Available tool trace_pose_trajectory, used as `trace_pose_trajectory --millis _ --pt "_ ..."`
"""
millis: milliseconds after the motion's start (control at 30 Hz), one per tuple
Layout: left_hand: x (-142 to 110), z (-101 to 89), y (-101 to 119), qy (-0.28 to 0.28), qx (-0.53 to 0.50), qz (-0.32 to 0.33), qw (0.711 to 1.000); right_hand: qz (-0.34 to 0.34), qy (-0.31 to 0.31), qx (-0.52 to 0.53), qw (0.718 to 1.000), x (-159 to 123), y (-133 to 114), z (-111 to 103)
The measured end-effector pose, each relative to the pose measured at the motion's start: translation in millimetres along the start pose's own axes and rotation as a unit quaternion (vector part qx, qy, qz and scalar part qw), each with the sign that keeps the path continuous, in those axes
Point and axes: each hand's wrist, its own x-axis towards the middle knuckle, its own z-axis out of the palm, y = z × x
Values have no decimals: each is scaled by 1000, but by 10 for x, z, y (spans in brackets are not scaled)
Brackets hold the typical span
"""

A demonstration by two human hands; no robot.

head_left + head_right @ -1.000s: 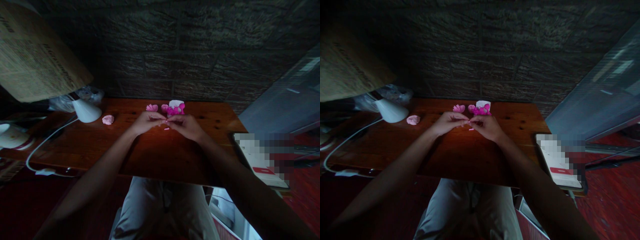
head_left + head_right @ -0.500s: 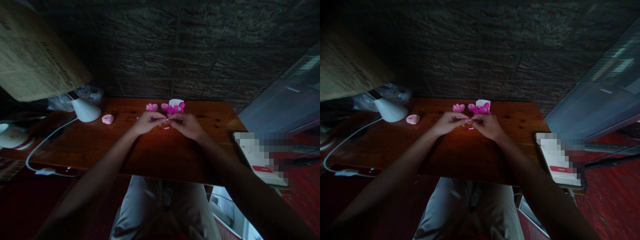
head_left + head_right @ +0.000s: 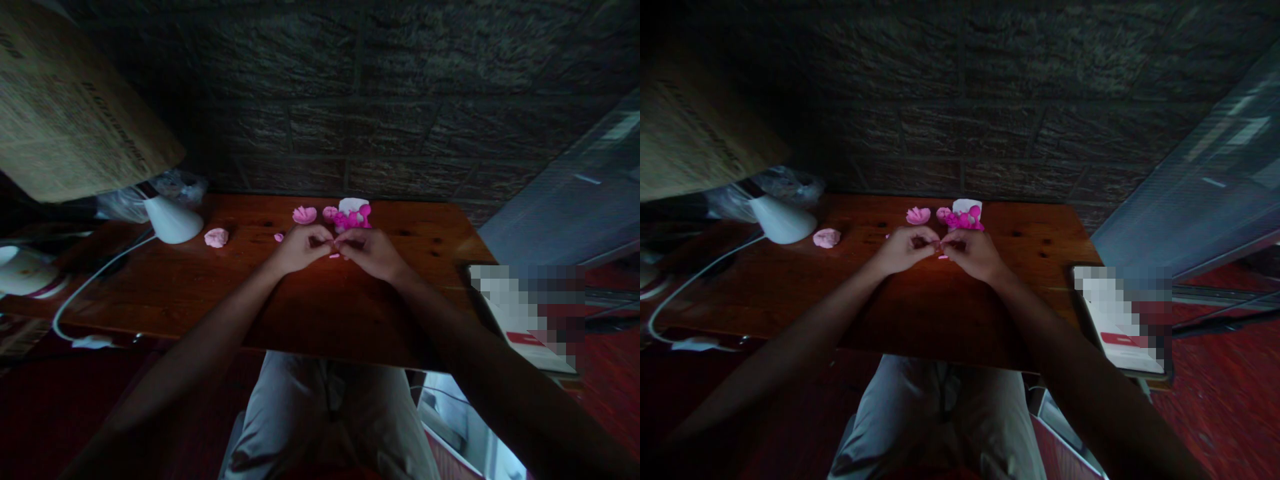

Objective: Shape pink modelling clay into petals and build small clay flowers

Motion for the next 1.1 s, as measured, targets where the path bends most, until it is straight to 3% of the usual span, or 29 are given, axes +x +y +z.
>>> trace_pose_trajectory --millis 133,233,400,500,767,1100 --pt "28 -57 -65 102 49 -27 993 8 -44 73 996 -5 -66 5" --pt "48 -121 -92 149 -23 -81 985 6 -73 77 994 -5 -95 -33" --pt "67 -112 -3 140 -224 -151 952 7 -5 -116 993 19 38 -193" --pt "72 -94 51 139 -272 -162 938 27 -17 -175 984 24 116 -240" --pt "64 -120 33 132 -274 -133 943 37 10 -230 972 28 53 -237" --pt "30 -27 37 114 -276 -125 946 27 35 -166 985 2 -94 -146"
